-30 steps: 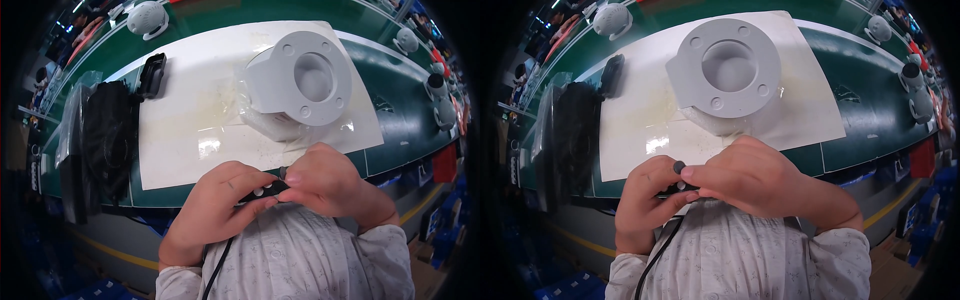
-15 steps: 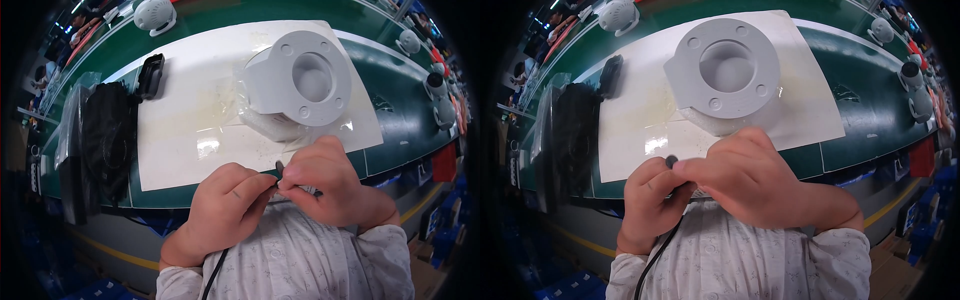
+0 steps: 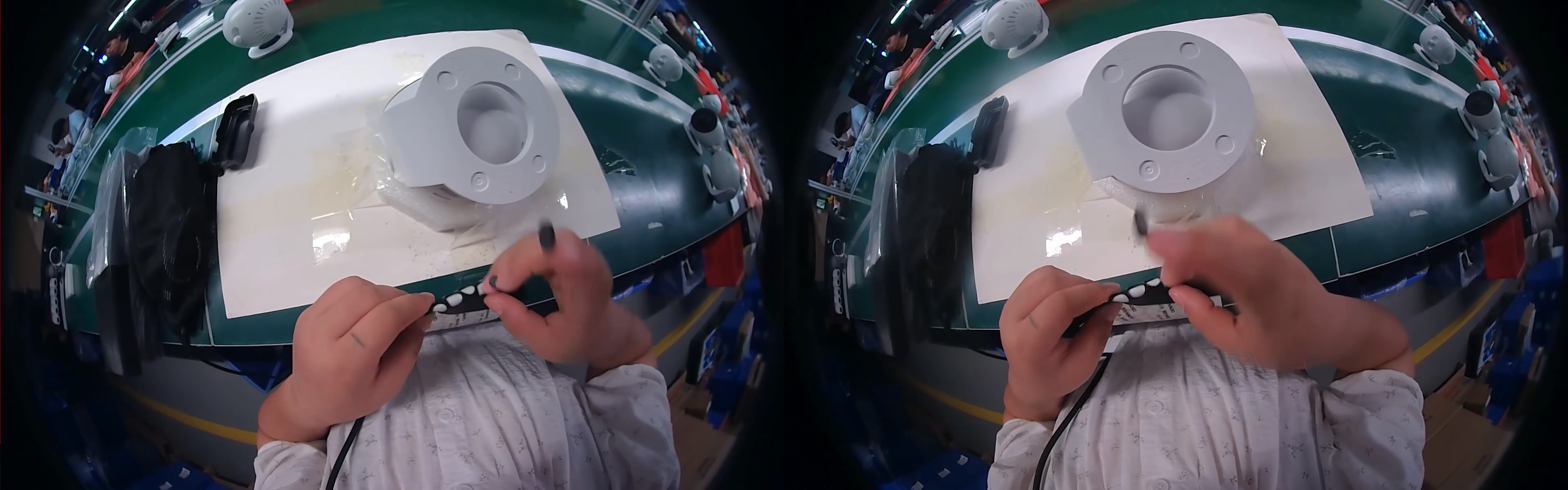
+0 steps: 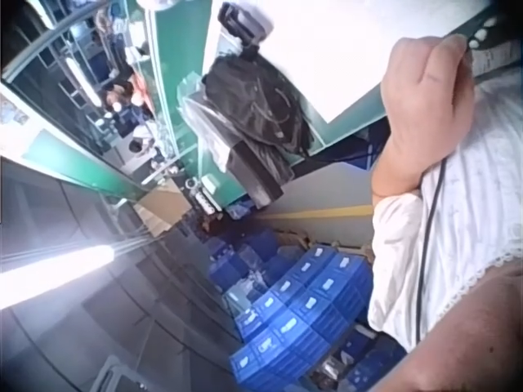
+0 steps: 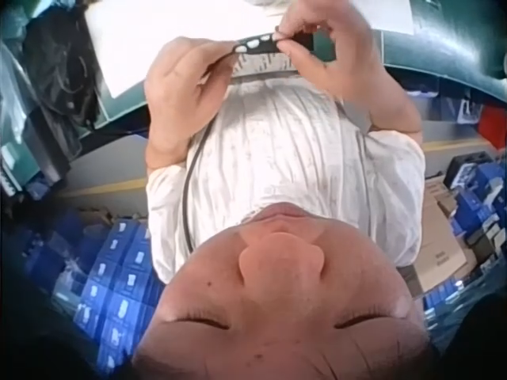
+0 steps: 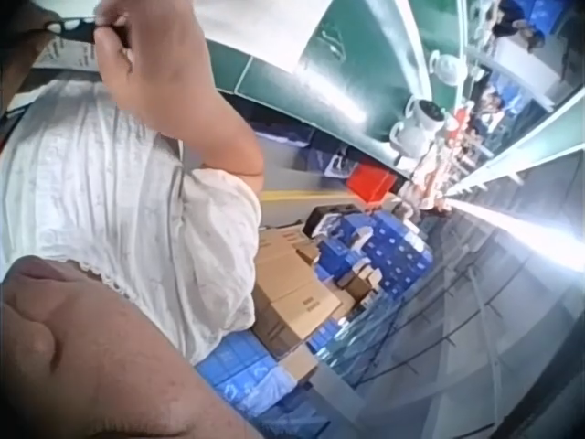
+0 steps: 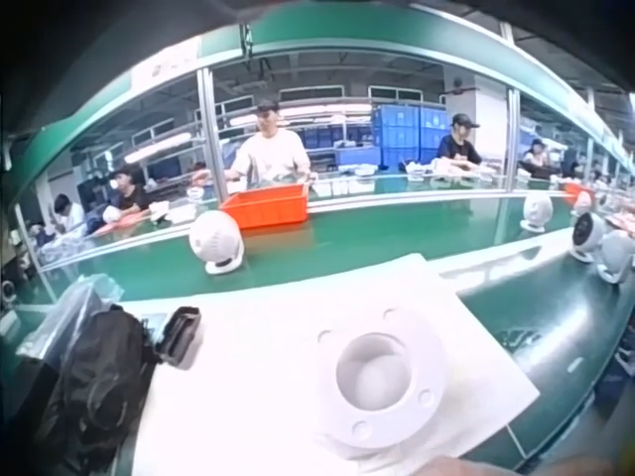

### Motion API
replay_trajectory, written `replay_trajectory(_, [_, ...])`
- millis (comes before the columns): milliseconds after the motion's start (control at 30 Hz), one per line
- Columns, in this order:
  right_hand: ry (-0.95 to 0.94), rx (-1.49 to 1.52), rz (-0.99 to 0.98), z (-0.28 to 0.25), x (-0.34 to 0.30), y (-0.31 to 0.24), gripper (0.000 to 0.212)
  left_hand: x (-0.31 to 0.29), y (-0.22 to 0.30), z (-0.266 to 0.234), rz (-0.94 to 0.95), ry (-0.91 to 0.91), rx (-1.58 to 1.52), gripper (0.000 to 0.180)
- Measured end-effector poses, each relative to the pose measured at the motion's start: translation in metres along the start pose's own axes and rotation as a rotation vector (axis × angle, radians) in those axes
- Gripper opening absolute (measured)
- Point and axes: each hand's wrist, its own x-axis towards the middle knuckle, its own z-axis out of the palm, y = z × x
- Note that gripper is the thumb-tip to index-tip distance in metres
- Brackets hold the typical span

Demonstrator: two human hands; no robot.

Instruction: Assembling rubber components onto security camera housings on a factory assembly line.

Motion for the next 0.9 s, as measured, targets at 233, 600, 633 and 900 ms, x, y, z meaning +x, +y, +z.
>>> replay_trajectory(233, [0.485,0.0,-0.306,-0.033,0.024,0.024,0.086,0.014,-0.006,0.0,0.063,0.06,-0.018,0.026])
replay_trajectory(600, [0.428,0.04,-0.071,-0.057,0.072,0.042,0.072,0.04,-0.026,0.013,0.129,0.163,-0.026,0.022])
replay_trajectory(633, [0.406,-0.09,-0.082,-0.057,0.071,0.04,0.071,0.041,-0.026,0.014,0.125,0.156,-0.032,0.021])
replay_trajectory(900, [0.162,-0.66,-0.403,-0.061,0.065,0.028,0.067,0.039,-0.028,0.015,0.093,0.113,-0.02,0.019])
